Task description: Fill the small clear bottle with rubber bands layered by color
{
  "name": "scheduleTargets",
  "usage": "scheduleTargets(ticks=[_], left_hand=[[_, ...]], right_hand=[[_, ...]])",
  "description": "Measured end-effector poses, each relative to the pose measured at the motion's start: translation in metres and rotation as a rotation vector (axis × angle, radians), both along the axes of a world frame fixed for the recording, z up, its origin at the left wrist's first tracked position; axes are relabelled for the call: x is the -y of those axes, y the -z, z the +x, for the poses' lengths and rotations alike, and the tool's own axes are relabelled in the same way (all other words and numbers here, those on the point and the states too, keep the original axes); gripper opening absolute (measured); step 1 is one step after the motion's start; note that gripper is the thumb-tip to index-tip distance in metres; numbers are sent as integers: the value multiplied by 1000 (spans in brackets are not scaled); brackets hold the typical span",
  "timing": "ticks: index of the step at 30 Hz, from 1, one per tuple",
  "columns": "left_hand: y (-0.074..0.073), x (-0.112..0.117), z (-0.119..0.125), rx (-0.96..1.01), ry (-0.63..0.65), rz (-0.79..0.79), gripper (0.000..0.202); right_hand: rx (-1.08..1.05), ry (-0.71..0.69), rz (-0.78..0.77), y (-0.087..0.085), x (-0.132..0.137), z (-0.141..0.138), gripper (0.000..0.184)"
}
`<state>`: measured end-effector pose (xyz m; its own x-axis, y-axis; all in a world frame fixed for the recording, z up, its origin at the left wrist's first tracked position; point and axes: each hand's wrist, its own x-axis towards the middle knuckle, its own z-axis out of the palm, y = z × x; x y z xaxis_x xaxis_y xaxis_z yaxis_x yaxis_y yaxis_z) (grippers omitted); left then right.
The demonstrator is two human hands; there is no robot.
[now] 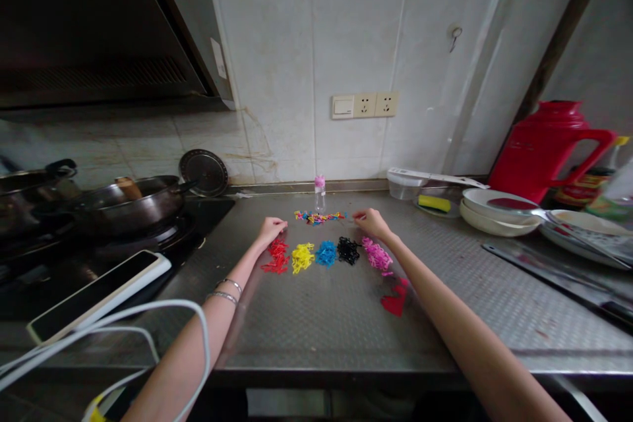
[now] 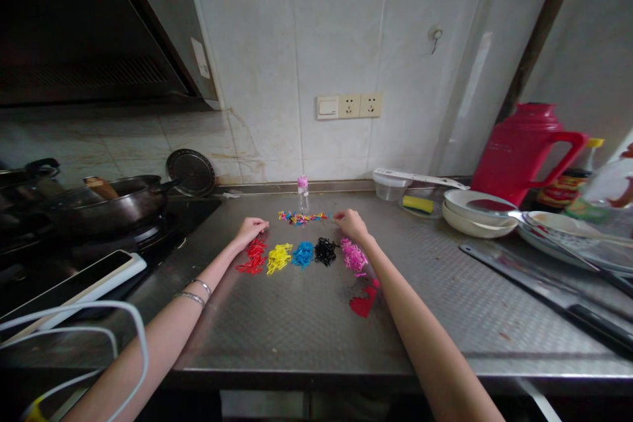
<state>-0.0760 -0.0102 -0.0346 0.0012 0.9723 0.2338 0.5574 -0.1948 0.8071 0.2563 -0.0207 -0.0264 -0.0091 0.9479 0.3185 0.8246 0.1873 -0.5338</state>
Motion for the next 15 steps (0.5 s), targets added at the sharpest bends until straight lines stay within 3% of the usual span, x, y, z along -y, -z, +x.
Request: scheduleTargets(ticks=[6, 15], left_hand=[[0, 0, 1, 12, -19, 29, 26], [3, -2, 1, 8, -50, 57, 23]], right_hand=[[71, 86, -31, 0, -18, -18, 29], [128, 68, -38, 4, -37, -30, 33]])
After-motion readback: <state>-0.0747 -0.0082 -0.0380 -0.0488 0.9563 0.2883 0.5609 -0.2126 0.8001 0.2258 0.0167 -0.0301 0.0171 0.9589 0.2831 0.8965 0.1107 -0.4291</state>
